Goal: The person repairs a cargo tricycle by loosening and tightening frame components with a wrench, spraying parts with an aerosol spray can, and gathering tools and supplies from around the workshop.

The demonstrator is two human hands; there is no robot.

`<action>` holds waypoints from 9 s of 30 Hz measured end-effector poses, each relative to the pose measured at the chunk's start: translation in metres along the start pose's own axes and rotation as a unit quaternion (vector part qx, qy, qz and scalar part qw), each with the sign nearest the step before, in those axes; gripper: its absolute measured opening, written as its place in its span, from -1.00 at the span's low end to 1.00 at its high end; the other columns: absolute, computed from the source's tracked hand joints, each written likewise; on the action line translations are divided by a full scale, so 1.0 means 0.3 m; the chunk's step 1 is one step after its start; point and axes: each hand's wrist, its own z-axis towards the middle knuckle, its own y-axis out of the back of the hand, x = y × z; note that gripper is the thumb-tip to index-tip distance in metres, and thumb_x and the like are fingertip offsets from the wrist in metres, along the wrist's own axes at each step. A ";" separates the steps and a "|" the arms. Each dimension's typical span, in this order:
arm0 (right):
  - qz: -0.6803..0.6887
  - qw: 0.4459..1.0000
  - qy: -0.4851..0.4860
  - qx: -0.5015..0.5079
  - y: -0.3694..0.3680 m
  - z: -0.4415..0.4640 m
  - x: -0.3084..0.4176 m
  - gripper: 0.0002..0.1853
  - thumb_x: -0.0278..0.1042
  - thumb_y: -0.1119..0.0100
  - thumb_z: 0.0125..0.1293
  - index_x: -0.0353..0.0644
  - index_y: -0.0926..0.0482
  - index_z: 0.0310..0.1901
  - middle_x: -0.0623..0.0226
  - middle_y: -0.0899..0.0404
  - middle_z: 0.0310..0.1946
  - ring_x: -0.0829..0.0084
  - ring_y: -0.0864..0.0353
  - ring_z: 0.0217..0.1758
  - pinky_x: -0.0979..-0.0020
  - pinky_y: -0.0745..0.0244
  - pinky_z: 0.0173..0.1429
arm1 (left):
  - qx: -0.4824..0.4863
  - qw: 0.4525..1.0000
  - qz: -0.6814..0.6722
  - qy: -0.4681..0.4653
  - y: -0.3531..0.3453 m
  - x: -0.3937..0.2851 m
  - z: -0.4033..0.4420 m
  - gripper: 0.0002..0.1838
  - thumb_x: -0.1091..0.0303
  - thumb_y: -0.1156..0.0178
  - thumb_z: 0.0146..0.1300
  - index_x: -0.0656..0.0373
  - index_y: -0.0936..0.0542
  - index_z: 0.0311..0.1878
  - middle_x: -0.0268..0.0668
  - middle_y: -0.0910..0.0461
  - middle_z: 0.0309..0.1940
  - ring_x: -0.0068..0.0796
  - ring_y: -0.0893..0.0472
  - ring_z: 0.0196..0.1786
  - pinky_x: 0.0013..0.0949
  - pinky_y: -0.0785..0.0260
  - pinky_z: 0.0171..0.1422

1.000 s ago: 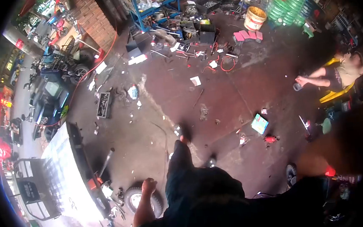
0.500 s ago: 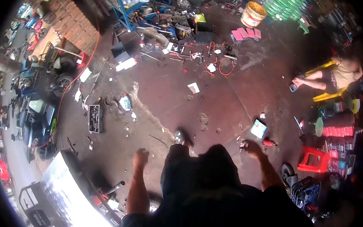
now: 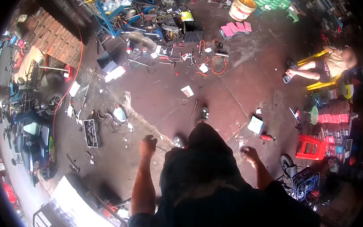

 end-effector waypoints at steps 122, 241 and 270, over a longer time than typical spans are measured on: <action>0.265 0.955 -0.134 -0.028 -1.170 1.157 3.217 -0.80 -0.34 -0.19 0.24 -0.16 -0.58 -0.11 0.41 -0.59 -0.40 0.65 -0.53 -0.50 0.63 -0.39 -0.52 | -0.111 0.817 0.312 -0.472 1.984 -1.692 3.104 -0.45 0.26 -0.22 0.08 0.11 -0.47 0.20 -0.07 -0.42 0.08 -0.11 -0.47 0.06 -0.15 -0.45 0.03; 0.262 0.939 -0.219 -0.023 -0.601 1.049 1.878 -0.75 -0.19 -0.19 0.30 -0.07 -0.55 -0.05 0.39 -0.61 -0.37 0.59 -0.53 -0.44 0.50 -0.43 -0.45 | -0.183 0.929 0.301 0.112 1.519 -0.790 1.762 -0.72 0.10 -0.18 0.17 0.14 -0.64 -0.30 0.01 -0.65 -0.38 0.03 -0.65 -0.28 -0.05 -0.44 -0.20; 0.017 0.987 -0.092 0.128 -0.777 0.924 2.150 -0.78 -0.22 -0.19 0.27 -0.10 -0.58 -0.11 0.48 -0.56 -0.44 0.67 -0.48 -0.49 0.60 -0.35 -0.45 | -0.080 0.963 0.035 0.257 1.173 0.213 1.111 -0.84 0.29 -0.16 0.14 0.11 -0.64 -0.27 -0.11 -0.65 -0.25 -0.08 -0.66 -0.15 -0.16 -0.51 -0.05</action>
